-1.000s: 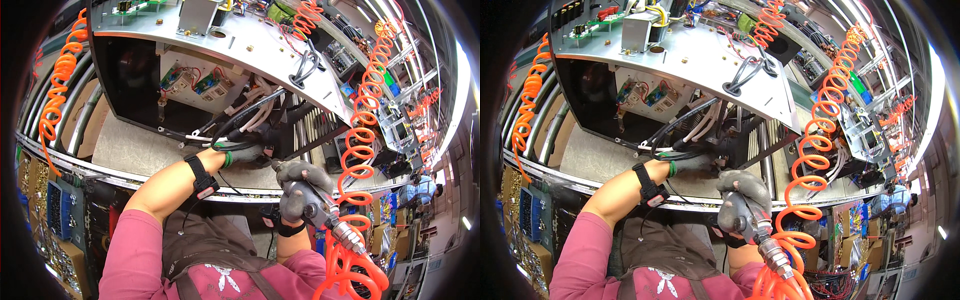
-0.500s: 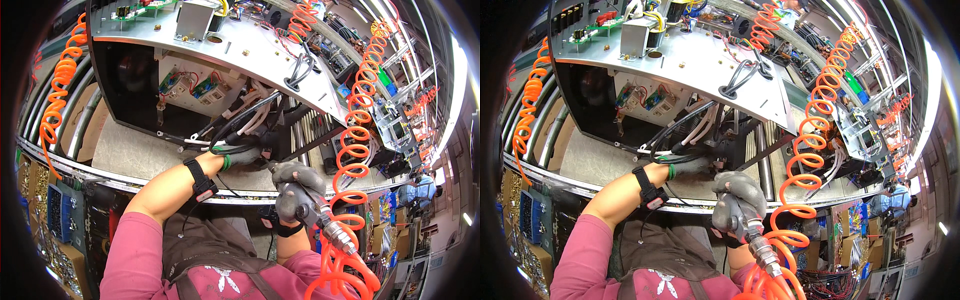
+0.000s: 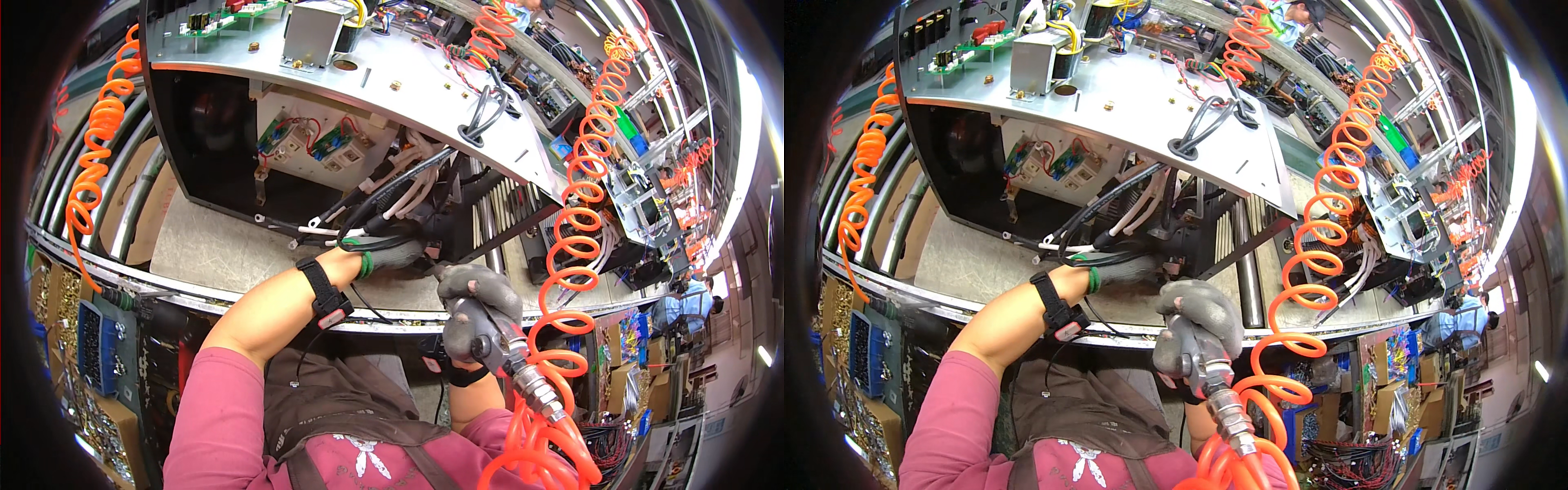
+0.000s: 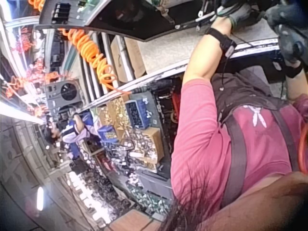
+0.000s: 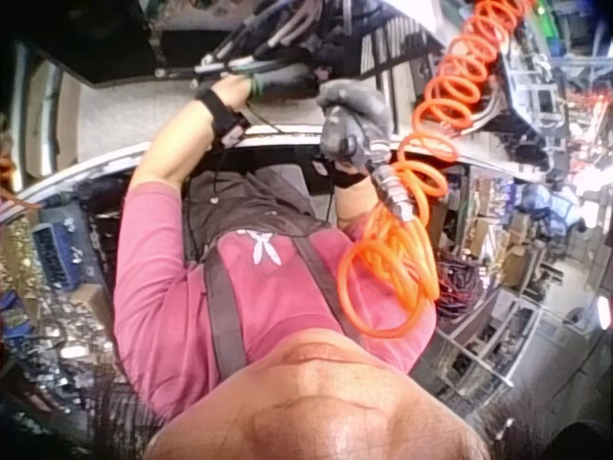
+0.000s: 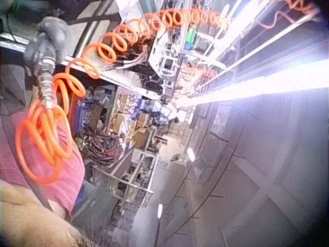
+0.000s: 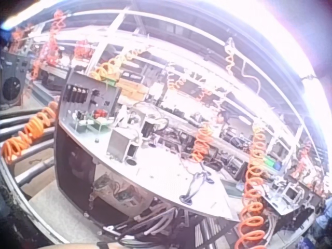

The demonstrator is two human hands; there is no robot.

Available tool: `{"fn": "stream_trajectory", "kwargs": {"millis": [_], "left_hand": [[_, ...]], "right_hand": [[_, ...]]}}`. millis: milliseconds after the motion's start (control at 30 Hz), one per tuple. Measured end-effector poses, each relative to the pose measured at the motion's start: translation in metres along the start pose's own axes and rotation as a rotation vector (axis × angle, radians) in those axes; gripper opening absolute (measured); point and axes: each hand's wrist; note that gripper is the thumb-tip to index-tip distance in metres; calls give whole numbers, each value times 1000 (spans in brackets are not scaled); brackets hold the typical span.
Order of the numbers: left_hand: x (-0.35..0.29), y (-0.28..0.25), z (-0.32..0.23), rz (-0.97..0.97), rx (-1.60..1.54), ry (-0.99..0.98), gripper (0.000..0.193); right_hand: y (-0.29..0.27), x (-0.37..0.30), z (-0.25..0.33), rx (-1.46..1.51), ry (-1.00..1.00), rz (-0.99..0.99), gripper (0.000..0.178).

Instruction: Assembling and wiring components inside an inverter or power control box using a pneumatic screwdriver and wrench.

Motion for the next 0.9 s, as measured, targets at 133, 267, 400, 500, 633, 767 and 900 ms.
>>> {"fn": "stream_trajectory", "kwargs": {"millis": [133, 267, 400, 500, 633, 767, 900], "left_hand": [[-9, -13, -24, -66, 103, 22, 35], [-30, -25, -34, -117, 228, 161, 38], [-29, -11, -12, -215, -117, 134, 34], [-26, -33, -65, -93, 178, -56, 33], [-20, -25, -58, -34, 256, -153, 32], [-20, -12, -32, -176, 176, -116, 31], [-22, -14, -51, -187, 122, -165, 32]], "right_hand": [[-17, 9, 20, -17, -53, -41, 35], [-36, 25, 54, 274, 105, -388, 51], [-73, 9, 61, 310, 691, -470, 44], [-103, -31, 55, 151, 1096, -394, 38], [-118, -59, 46, 239, 1270, -322, 37], [-128, -80, 24, 201, 1470, -168, 33], [-132, -77, 7, 259, 1560, -127, 39]]}}
Point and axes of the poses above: each hand's wrist, its own x-axis towards the middle knuckle, its own y-axis out of the palm, z = x × y, and after that the axes turned 5 degrees about -y, right-handed
